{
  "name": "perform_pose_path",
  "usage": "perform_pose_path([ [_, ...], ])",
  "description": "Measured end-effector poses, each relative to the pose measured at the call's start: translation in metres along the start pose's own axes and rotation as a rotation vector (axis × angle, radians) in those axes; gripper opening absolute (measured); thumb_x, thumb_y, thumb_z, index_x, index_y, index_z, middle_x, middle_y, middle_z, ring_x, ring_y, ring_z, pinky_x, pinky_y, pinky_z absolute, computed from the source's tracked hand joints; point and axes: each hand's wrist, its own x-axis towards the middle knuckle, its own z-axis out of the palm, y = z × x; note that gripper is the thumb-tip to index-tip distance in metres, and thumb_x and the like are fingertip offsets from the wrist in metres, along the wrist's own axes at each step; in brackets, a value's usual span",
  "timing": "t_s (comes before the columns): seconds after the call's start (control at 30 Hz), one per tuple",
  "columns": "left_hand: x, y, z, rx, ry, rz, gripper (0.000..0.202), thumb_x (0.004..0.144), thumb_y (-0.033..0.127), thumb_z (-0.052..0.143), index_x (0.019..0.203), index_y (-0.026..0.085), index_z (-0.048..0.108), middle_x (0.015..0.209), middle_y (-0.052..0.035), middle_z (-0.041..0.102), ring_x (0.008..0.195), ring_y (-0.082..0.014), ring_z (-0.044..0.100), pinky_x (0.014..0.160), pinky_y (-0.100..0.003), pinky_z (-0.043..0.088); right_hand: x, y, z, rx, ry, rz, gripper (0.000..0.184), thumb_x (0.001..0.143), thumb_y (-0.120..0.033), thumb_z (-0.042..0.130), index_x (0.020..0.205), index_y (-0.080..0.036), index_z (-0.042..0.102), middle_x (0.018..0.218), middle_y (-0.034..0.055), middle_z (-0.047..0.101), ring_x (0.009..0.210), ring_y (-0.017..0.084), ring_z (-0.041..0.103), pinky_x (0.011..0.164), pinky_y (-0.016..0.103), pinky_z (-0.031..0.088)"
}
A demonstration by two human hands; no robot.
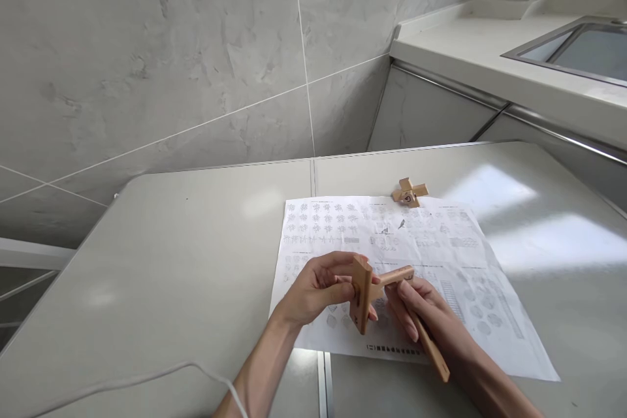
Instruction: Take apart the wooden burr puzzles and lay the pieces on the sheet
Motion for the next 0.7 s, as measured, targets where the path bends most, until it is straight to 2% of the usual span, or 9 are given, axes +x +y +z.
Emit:
perform_pose_path([
  [0.07,0.0,0.002,0.002,-0.002,-0.011,0.021,0.042,0.093,0.043,0.085,0.13,0.024,0.074,0.11,-0.0096,0.081,0.075,-0.0228,0.082,0.071,-0.038,0.068,0.001,0.0,-0.001,0.014,0.009,0.001,0.07,0.092,-0.077,0.069,0.054,-0.022,0.048,0.045,-0.0037,0.042,0.042,0.01,0.035,0.047,0.025,0.035],
  [0.23,0.002,0.004,0.006,0.007,0.052,0.049,0.034,0.095,0.037,0.083,0.125,0.023,0.076,0.108,-0.0082,0.078,0.071,-0.0199,0.08,0.069,-0.033,0.066,0.005,0.003,-0.005,-0.015,0.044,0.006,0.069,0.091,-0.08,0.067,0.057,-0.024,0.047,0.045,-0.004,0.041,0.043,0.012,0.036,0.047,0.027,0.036],
  [0.33,0.002,0.002,0.006,0.02,0.054,0.054,0.037,0.095,0.038,0.084,0.127,0.023,0.075,0.107,-0.0078,0.078,0.071,-0.02,0.08,0.069,-0.033,0.066,0.005,0.003,-0.007,-0.047,0.049,0.006,0.069,0.092,-0.08,0.066,0.056,-0.023,0.048,0.045,-0.0031,0.043,0.044,0.012,0.038,0.049,0.027,0.037],
  [0.53,0.002,0.001,0.002,0.054,0.13,0.039,0.042,0.093,0.043,0.085,0.129,0.023,0.075,0.108,-0.009,0.079,0.066,-0.0193,0.078,0.065,-0.034,0.065,0.003,0.003,-0.01,-0.049,0.071,-0.008,0.062,0.093,-0.073,0.07,0.06,-0.023,0.053,0.047,-0.0033,0.045,0.044,0.013,0.039,0.049,0.028,0.037],
  [0.7,0.002,0.002,0.0,0.018,0.143,0.051,0.048,0.092,0.045,0.085,0.134,0.024,0.075,0.118,-0.0115,0.079,0.067,-0.0176,0.078,0.064,-0.032,0.064,0.003,0.002,-0.016,0.034,0.126,-0.061,0.064,0.1,-0.068,0.064,0.056,-0.023,0.051,0.046,-0.0028,0.042,0.042,0.011,0.035,0.045,0.028,0.028],
])
